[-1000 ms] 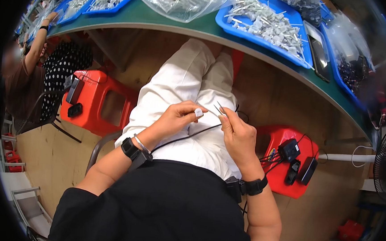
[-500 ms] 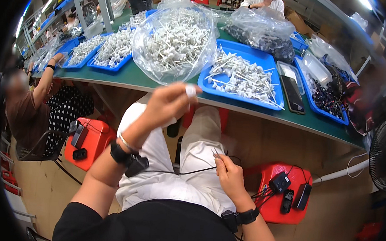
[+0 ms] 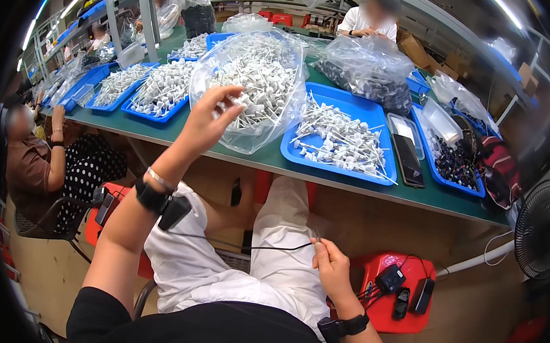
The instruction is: Assembling small white plastic components by attaching a black cord.
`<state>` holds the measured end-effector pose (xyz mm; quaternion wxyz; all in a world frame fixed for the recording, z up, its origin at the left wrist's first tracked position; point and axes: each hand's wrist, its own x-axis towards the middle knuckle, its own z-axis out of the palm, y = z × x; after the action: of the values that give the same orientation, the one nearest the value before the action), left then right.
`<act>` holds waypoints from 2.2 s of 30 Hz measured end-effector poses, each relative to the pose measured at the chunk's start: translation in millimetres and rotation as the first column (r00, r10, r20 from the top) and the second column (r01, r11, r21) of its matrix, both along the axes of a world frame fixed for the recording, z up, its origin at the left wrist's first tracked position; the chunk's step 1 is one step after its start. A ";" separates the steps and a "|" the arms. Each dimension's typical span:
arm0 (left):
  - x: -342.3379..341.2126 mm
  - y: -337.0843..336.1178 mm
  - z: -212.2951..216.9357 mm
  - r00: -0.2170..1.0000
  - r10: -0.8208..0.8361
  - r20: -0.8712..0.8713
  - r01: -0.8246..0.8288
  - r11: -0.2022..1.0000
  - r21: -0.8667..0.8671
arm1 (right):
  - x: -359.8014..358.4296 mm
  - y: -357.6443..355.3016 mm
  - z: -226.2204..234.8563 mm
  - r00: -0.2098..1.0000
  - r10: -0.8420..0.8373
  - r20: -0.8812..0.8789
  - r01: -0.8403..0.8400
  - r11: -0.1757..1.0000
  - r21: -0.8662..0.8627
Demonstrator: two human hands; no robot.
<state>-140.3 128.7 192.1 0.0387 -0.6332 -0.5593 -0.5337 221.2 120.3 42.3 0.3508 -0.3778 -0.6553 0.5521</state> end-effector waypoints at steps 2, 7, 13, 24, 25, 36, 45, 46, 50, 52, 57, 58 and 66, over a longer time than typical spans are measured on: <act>1.3 -25.3 -13.8 0.994 -0.017 0.110 0.025 0.997 -0.073 | -1.8 4.9 9.8 1.000 -0.016 -0.011 0.016 0.998 -0.062; -18.2 -51.3 -20.3 0.855 -0.135 0.501 0.223 0.967 -0.121 | 7.6 16.4 45.2 0.996 -0.075 -0.042 0.072 0.996 -0.057; -6.3 -80.2 -18.6 0.729 -0.251 0.637 0.363 0.931 -0.049 | 34.1 14.1 76.7 0.965 -0.241 -0.098 0.244 0.970 0.013; -13.8 -143.3 -17.9 0.674 -0.238 0.699 0.343 0.939 -0.010 | 48.4 -2.7 95.9 0.931 -0.323 -0.167 0.333 0.942 0.036; -15.2 -150.2 -18.1 0.679 -0.241 0.693 0.333 0.943 0.001 | 46.8 -4.5 98.1 0.934 -0.311 -0.175 0.323 0.945 0.047; 1.1 -152.7 -24.3 0.643 -0.239 0.728 0.340 0.940 0.008 | 40.6 -5.5 130.4 0.928 -0.291 -0.234 0.316 0.946 0.078; 71.6 -39.1 -21.1 0.903 -0.330 0.275 0.392 0.894 -0.216 | 21.9 24.7 165.6 0.965 -0.188 -0.184 0.218 0.962 0.163; 76.3 -19.9 -24.4 0.912 -0.358 0.200 0.391 0.906 -0.165 | 17.6 28.2 166.8 0.967 -0.165 -0.196 0.198 0.967 0.161; 85.8 54.8 -35.8 0.940 -0.255 -0.228 0.226 0.963 -0.148 | -0.3 43.6 150.2 0.972 -0.139 -0.190 0.160 0.982 0.097; 77.1 80.4 -45.7 0.891 -0.206 -0.404 0.123 0.967 -0.222 | -14.7 47.0 139.7 0.981 -0.109 -0.158 0.118 0.992 0.047; 70.2 107.6 -36.0 0.726 -0.261 -0.636 -0.037 0.909 -0.415 | -28.3 50.3 124.0 0.996 0.001 -0.093 0.003 0.999 0.042; 71.2 111.9 -38.2 0.744 -0.303 -0.595 -0.014 0.884 -0.467 | -30.5 50.4 128.7 0.999 -0.028 -0.047 0.031 0.996 0.080; 69.3 119.1 -50.4 0.924 -0.316 -0.214 0.212 0.891 -0.402 | -17.4 116.2 109.3 0.998 -0.027 -0.059 0.039 0.976 0.213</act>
<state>-71.0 247.8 141.7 -0.0784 -0.7672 -0.5471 -0.3255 203.8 236.5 151.6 0.4166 -0.3335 -0.6944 0.4828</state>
